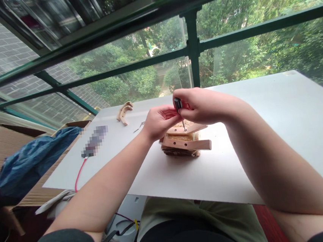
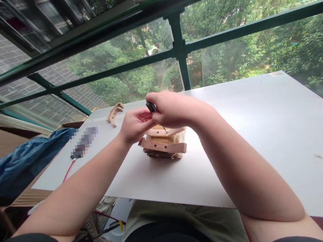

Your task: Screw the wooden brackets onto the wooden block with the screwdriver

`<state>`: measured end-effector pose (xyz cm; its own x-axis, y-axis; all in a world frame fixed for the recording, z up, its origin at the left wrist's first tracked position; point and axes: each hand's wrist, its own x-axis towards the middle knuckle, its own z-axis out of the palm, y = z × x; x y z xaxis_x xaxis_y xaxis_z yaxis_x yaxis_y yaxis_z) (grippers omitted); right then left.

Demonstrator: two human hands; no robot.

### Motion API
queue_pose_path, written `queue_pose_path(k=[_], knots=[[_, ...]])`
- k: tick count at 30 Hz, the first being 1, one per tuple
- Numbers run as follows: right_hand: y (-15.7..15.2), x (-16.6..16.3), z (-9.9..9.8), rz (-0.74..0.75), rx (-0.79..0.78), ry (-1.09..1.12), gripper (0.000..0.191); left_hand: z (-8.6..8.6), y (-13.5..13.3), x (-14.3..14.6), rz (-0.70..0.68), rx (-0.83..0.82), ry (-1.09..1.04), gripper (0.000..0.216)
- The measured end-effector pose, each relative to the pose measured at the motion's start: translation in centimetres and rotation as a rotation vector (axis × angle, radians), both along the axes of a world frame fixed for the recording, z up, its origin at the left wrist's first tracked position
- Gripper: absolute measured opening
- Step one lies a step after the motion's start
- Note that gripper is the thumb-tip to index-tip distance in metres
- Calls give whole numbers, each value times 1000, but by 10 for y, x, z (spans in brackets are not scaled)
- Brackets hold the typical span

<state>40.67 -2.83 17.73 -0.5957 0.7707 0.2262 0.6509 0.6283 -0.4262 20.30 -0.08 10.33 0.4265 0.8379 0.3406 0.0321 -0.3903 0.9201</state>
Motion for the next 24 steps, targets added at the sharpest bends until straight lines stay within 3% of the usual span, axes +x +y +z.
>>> queue_pose_path(k=[5,24], knots=[[-1,0,0,-24,-4,-21,10,-2,1,-1,35,-25,0,39],[2,-1,1,-62,-3,-29,8,3,1,1,-43,9,58,36]])
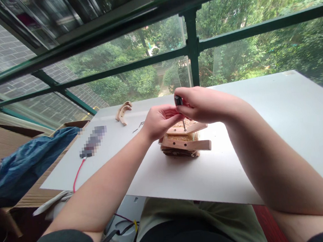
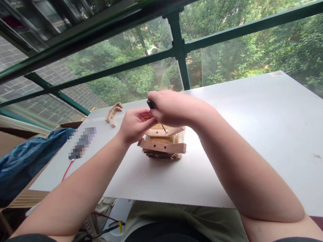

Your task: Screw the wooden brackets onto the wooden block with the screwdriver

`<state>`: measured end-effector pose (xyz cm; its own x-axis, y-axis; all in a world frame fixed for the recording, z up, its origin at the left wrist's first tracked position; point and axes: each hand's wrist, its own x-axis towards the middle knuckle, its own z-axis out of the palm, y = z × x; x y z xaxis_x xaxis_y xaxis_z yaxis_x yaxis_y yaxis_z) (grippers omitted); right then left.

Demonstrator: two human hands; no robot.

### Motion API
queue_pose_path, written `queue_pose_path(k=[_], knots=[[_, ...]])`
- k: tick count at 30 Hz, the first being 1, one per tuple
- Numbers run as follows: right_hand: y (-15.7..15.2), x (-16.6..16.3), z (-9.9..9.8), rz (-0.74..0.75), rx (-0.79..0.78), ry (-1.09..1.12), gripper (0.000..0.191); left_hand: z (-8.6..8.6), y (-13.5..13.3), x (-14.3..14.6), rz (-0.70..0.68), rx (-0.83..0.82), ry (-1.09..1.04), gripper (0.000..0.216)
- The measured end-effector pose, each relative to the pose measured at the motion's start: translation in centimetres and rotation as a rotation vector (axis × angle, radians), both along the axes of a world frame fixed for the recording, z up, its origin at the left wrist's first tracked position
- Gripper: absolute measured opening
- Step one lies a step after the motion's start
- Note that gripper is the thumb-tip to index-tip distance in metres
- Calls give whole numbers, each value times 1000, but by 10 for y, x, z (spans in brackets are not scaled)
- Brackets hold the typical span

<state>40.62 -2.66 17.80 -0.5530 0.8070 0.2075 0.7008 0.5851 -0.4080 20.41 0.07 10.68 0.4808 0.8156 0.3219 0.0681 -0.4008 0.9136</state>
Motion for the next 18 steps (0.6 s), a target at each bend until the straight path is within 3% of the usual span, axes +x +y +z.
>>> queue_pose_path(k=[18], knots=[[0,-2,-1,10,-16,22,11,1,-2,-1,-26,27,17,34]])
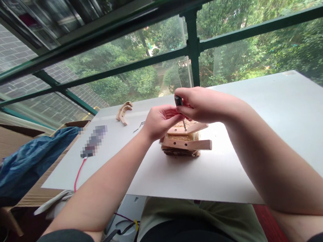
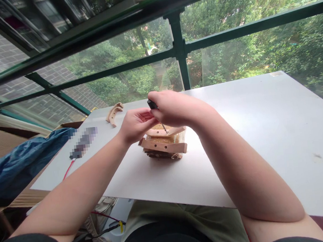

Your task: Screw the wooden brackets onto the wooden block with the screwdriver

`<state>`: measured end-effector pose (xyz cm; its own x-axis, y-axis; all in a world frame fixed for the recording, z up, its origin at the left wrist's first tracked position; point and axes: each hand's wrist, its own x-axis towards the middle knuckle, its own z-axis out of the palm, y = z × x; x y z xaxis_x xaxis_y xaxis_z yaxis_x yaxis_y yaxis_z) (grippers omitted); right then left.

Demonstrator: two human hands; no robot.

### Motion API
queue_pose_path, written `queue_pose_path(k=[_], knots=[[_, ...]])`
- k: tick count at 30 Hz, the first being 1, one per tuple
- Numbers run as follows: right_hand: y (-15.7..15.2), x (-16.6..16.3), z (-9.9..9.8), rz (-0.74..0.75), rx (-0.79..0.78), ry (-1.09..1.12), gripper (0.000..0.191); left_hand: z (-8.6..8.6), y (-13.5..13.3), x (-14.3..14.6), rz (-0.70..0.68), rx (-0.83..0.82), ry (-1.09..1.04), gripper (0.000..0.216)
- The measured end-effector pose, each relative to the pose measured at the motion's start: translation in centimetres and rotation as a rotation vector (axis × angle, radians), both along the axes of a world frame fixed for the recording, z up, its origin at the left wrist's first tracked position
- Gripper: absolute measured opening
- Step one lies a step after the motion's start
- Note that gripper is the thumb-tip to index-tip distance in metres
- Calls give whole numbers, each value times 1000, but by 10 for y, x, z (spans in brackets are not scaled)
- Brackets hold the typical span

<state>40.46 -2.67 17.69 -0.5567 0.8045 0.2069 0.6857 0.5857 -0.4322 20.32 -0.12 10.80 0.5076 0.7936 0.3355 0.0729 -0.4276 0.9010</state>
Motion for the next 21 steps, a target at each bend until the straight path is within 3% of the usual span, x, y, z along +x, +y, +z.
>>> queue_pose_path(k=[21], knots=[[3,-1,-4,-9,8,12,13,-2,4,-2,-31,3,-12,30]])
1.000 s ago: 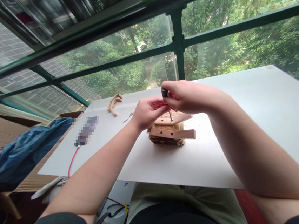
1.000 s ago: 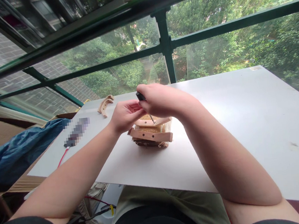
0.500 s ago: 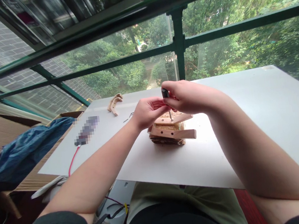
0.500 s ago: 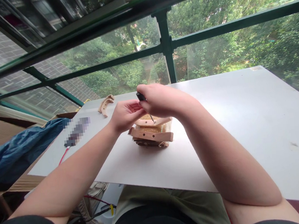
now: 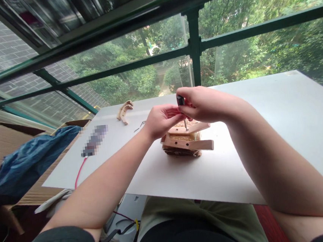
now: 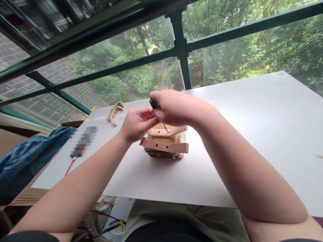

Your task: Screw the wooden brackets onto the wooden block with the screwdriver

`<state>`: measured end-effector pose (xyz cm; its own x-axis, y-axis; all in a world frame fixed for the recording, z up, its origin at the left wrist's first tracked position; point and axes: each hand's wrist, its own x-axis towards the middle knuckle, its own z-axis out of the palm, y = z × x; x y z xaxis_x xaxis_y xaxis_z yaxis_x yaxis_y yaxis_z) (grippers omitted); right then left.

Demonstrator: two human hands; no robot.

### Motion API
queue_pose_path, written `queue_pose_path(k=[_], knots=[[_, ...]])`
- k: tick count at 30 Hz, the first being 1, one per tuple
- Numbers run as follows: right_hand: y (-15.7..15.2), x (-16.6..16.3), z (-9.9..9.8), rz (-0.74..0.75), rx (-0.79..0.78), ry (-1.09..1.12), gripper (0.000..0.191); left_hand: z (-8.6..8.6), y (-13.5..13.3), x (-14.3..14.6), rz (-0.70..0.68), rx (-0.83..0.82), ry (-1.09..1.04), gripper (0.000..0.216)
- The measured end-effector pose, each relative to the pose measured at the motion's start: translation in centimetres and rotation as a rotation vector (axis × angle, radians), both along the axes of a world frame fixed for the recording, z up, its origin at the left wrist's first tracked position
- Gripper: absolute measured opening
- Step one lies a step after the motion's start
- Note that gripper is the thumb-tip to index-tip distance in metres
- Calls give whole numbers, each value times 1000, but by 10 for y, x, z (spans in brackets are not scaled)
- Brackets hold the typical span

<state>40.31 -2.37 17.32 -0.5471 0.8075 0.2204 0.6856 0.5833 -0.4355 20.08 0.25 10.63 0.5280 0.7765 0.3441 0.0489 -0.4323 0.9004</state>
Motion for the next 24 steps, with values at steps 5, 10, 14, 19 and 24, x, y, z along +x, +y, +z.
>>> queue_pose_path(k=[5,10,14,19,24], knots=[[-1,0,1,-6,-10,1,14,-1,0,0,11,-7,-8,32],[-2,0,2,-2,-8,-4,13,-1,0,0,-12,2,-13,28],[-1,0,1,5,-12,-6,12,0,-2,0,-33,3,-5,26],[0,0,0,9,-8,-6,11,-2,-1,0,-10,11,-17,29],[0,0,0,8,2,-10,12,-3,0,1,-16,28,-29,26]])
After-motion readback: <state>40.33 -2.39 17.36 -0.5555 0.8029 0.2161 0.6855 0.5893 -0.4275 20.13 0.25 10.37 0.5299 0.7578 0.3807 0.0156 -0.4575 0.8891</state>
